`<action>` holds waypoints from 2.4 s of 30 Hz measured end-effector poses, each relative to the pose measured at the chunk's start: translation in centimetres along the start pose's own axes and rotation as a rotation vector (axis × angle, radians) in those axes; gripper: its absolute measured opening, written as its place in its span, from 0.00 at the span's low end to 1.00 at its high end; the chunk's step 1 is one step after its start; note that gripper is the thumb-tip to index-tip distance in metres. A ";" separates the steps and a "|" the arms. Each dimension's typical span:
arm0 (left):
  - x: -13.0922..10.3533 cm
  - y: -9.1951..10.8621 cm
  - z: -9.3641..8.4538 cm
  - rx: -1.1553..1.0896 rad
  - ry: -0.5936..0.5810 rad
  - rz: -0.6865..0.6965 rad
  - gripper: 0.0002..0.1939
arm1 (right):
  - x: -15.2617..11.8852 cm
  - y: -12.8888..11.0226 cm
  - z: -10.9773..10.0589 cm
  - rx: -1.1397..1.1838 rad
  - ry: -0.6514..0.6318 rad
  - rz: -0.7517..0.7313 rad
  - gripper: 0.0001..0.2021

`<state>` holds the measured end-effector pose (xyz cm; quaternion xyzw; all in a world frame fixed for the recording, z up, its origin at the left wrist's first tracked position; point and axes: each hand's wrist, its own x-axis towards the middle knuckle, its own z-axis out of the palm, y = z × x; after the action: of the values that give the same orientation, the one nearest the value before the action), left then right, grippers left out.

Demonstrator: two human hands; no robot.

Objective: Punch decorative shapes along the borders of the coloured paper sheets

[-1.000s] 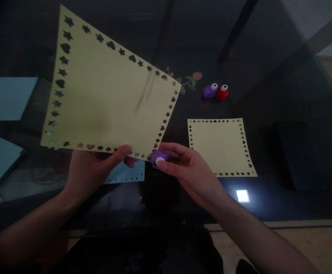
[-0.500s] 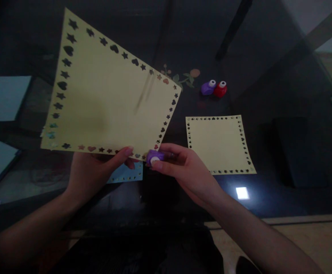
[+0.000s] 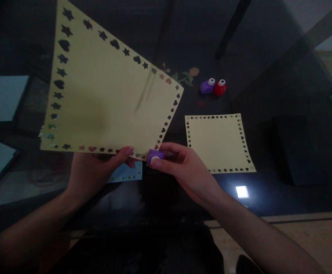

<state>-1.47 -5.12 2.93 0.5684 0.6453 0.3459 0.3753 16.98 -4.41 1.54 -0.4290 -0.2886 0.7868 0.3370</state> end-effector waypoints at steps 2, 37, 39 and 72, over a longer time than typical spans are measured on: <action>0.0 0.0 0.0 -0.004 0.000 0.015 0.14 | 0.0 0.0 0.1 -0.003 0.002 0.000 0.11; -0.3 0.2 -0.2 0.102 -0.040 0.077 0.15 | -0.1 0.0 0.1 -0.076 0.097 0.026 0.11; -0.3 0.2 -0.2 0.105 -0.039 0.080 0.14 | -0.1 0.0 0.1 -0.086 0.096 0.033 0.12; -0.7 -0.2 -0.3 0.323 -0.047 0.134 0.16 | -0.2 0.0 -0.4 -0.209 0.025 -0.056 0.09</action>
<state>-1.76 -5.79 2.99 0.6709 0.6443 0.2488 0.2701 17.44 -4.51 1.50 -0.4635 -0.3765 0.7372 0.3160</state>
